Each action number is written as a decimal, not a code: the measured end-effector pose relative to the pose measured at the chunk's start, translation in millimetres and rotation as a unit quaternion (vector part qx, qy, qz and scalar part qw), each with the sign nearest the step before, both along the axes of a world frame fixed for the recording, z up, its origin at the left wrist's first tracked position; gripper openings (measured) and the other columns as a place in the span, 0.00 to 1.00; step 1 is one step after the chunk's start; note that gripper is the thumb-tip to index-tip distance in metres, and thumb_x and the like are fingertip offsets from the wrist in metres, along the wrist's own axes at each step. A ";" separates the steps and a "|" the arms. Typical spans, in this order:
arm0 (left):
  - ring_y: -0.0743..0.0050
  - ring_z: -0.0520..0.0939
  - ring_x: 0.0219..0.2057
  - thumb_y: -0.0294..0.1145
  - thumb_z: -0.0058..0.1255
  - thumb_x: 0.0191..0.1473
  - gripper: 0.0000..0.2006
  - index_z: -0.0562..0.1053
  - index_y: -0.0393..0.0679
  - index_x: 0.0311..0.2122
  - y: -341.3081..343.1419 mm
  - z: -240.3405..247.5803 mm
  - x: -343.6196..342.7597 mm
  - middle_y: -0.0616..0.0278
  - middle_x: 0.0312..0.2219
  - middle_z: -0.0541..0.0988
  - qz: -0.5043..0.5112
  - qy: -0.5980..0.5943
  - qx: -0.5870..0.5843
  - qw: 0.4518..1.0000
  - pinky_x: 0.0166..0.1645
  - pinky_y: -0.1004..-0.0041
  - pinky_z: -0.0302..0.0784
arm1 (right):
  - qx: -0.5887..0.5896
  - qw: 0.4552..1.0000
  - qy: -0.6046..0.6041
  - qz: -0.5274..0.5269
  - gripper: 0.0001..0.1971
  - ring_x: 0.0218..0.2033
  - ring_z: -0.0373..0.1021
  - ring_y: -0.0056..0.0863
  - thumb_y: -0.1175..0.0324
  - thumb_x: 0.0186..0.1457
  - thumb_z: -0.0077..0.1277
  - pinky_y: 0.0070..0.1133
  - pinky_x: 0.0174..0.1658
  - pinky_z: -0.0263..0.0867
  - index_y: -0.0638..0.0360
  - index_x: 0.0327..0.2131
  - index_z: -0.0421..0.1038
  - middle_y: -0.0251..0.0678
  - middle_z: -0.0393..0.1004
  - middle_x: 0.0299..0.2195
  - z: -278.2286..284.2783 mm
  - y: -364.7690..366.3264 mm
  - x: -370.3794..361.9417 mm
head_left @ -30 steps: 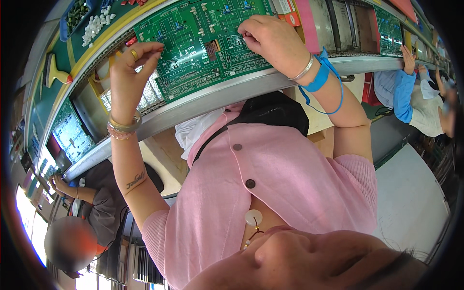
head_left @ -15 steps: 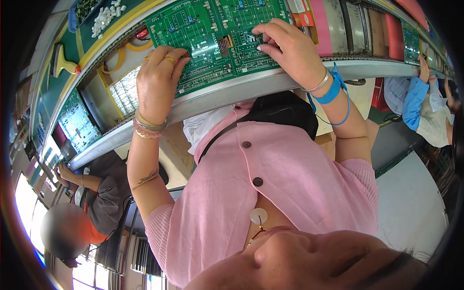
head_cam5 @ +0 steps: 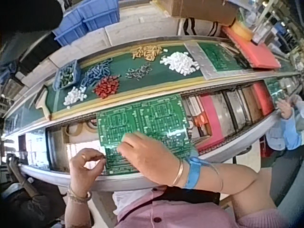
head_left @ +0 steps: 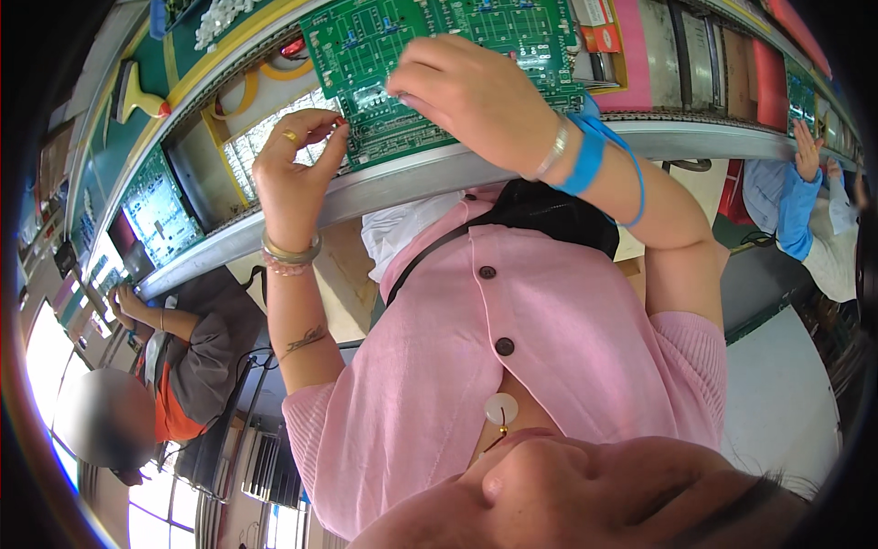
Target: Assembling electronic components onto a printed circuit board on a production line.
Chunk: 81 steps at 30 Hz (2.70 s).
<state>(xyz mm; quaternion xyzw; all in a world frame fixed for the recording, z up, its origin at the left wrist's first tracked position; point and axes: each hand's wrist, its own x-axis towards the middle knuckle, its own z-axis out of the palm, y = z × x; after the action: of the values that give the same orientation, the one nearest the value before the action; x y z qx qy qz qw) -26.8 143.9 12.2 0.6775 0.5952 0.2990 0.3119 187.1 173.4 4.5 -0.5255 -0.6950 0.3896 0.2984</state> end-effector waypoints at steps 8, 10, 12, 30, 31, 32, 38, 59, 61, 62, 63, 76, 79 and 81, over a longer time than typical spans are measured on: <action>0.76 0.78 0.26 0.22 0.56 0.40 0.07 0.75 0.39 0.29 -9.3 -14.2 1.2 0.62 0.28 0.79 -0.006 -0.059 0.030 0.998 0.32 0.79 0.74 | 0.007 0.997 -0.027 0.070 0.06 0.30 0.70 0.31 0.72 0.49 0.48 0.23 0.34 0.65 0.59 0.32 0.70 0.36 0.72 0.28 -22.9 22.0 -32.0; 0.76 0.77 0.26 0.23 0.56 0.40 0.07 0.76 0.39 0.29 -10.2 -14.1 0.0 0.63 0.28 0.79 -0.001 -0.048 0.032 0.998 0.32 0.79 0.74 | 0.008 0.996 -0.038 0.085 0.06 0.30 0.70 0.31 0.72 0.49 0.48 0.23 0.34 0.65 0.59 0.32 0.70 0.36 0.72 0.28 -22.8 21.6 -32.7; 0.75 0.77 0.25 0.26 0.56 0.41 0.07 0.76 0.41 0.29 -10.2 -14.2 -0.4 0.64 0.28 0.79 -0.008 -0.026 0.036 0.999 0.32 0.78 0.74 | 0.009 0.994 -0.049 0.095 0.06 0.30 0.70 0.31 0.72 0.49 0.48 0.23 0.34 0.65 0.59 0.32 0.70 0.36 0.72 0.28 -16.1 20.5 -35.8; 0.69 0.78 0.28 0.27 0.56 0.40 0.06 0.76 0.44 0.28 -8.5 -11.2 2.8 0.66 0.30 0.78 -0.012 0.007 0.022 1.000 0.32 0.75 0.73 | 0.035 0.990 -0.075 0.111 0.05 0.30 0.70 0.32 0.72 0.49 0.48 0.24 0.34 0.65 0.59 0.31 0.70 0.36 0.72 0.27 3.3 9.1 -24.6; 0.69 0.78 0.28 0.27 0.56 0.40 0.06 0.76 0.44 0.28 -5.8 -10.8 2.9 0.66 0.30 0.78 -0.015 0.007 0.022 1.000 0.32 0.75 0.73 | 0.037 0.991 -0.075 0.108 0.05 0.30 0.70 0.32 0.72 0.49 0.48 0.24 0.34 0.65 0.59 0.31 0.70 0.36 0.72 0.27 4.7 8.3 -17.1; 0.70 0.78 0.28 0.27 0.57 0.40 0.06 0.76 0.44 0.28 -3.5 -10.0 2.7 0.66 0.30 0.77 -0.024 0.027 0.059 0.998 0.32 0.75 0.73 | 0.037 0.991 -0.076 0.106 0.05 0.30 0.70 0.32 0.72 0.49 0.48 0.25 0.34 0.65 0.59 0.31 0.70 0.36 0.72 0.27 5.3 4.3 -6.8; 0.69 0.76 0.27 0.27 0.58 0.39 0.07 0.76 0.44 0.28 15.5 -2.8 11.5 0.67 0.29 0.74 -0.085 0.083 0.120 0.986 0.30 0.74 0.72 | 0.033 0.994 -0.073 0.074 0.05 0.30 0.70 0.33 0.71 0.49 0.48 0.25 0.34 0.65 0.59 0.31 0.70 0.37 0.71 0.27 7.7 -49.8 30.3; 0.68 0.75 0.25 0.27 0.56 0.42 0.07 0.74 0.44 0.31 27.3 3.4 32.1 0.65 0.30 0.72 -0.163 0.258 0.155 0.940 0.27 0.73 0.72 | 0.033 0.997 -0.064 -0.015 0.05 0.30 0.69 0.34 0.71 0.49 0.48 0.26 0.34 0.65 0.59 0.30 0.70 0.37 0.71 0.27 -26.1 -74.6 49.0; 0.68 0.75 0.26 0.27 0.56 0.43 0.07 0.74 0.43 0.31 27.1 4.6 33.1 0.65 0.31 0.72 -0.163 0.263 0.144 0.940 0.27 0.73 0.72 | 0.036 0.997 -0.066 -0.015 0.05 0.30 0.69 0.34 0.71 0.49 0.48 0.26 0.34 0.65 0.59 0.30 0.70 0.37 0.71 0.27 -24.9 -74.4 49.3; 0.68 0.75 0.26 0.27 0.56 0.43 0.07 0.74 0.43 0.31 26.7 5.8 33.8 0.65 0.31 0.72 -0.163 0.263 0.144 0.940 0.27 0.73 0.72 | 0.037 0.997 -0.068 -0.015 0.05 0.30 0.69 0.34 0.71 0.49 0.48 0.26 0.34 0.65 0.59 0.29 0.70 0.37 0.71 0.27 -24.8 -74.4 49.4; 0.68 0.75 0.26 0.27 0.55 0.43 0.07 0.74 0.42 0.31 26.1 7.3 34.9 0.65 0.31 0.72 -0.163 0.272 0.138 0.938 0.28 0.73 0.72 | 0.038 0.997 -0.069 -0.015 0.05 0.30 0.69 0.34 0.71 0.49 0.48 0.26 0.34 0.65 0.59 0.29 0.70 0.37 0.71 0.27 -24.7 -74.3 49.5; 0.69 0.77 0.27 0.27 0.55 0.43 0.07 0.74 0.42 0.31 19.6 5.4 37.6 0.65 0.32 0.72 -0.143 0.296 0.132 0.935 0.28 0.72 0.73 | 0.053 0.994 -0.090 -0.021 0.04 0.30 0.69 0.35 0.71 0.49 0.47 0.27 0.34 0.65 0.59 0.29 0.70 0.37 0.71 0.27 -24.6 -75.7 48.9; 0.69 0.76 0.27 0.28 0.55 0.43 0.07 0.74 0.42 0.31 21.0 4.9 38.4 0.65 0.31 0.72 -0.144 0.291 0.134 0.936 0.28 0.72 0.73 | 0.057 0.993 -0.096 -0.024 0.04 0.30 0.69 0.35 0.71 0.48 0.47 0.27 0.34 0.65 0.59 0.29 0.70 0.37 0.71 0.27 -24.6 -75.2 48.7; 0.68 0.76 0.26 0.28 0.55 0.43 0.07 0.73 0.42 0.31 22.4 6.7 39.2 0.64 0.31 0.71 -0.146 0.300 0.129 0.934 0.28 0.72 0.73 | 0.060 0.993 -0.099 -0.025 0.04 0.30 0.69 0.35 0.70 0.48 0.47 0.27 0.34 0.65 0.59 0.28 0.70 0.37 0.71 0.27 -25.3 -74.8 49.1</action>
<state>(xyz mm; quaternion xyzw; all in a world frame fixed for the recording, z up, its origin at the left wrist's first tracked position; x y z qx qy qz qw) 12.3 166.4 18.9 0.8495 0.5119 0.1075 0.0686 236.2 98.6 -20.7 -0.5593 -0.7301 0.2858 0.2691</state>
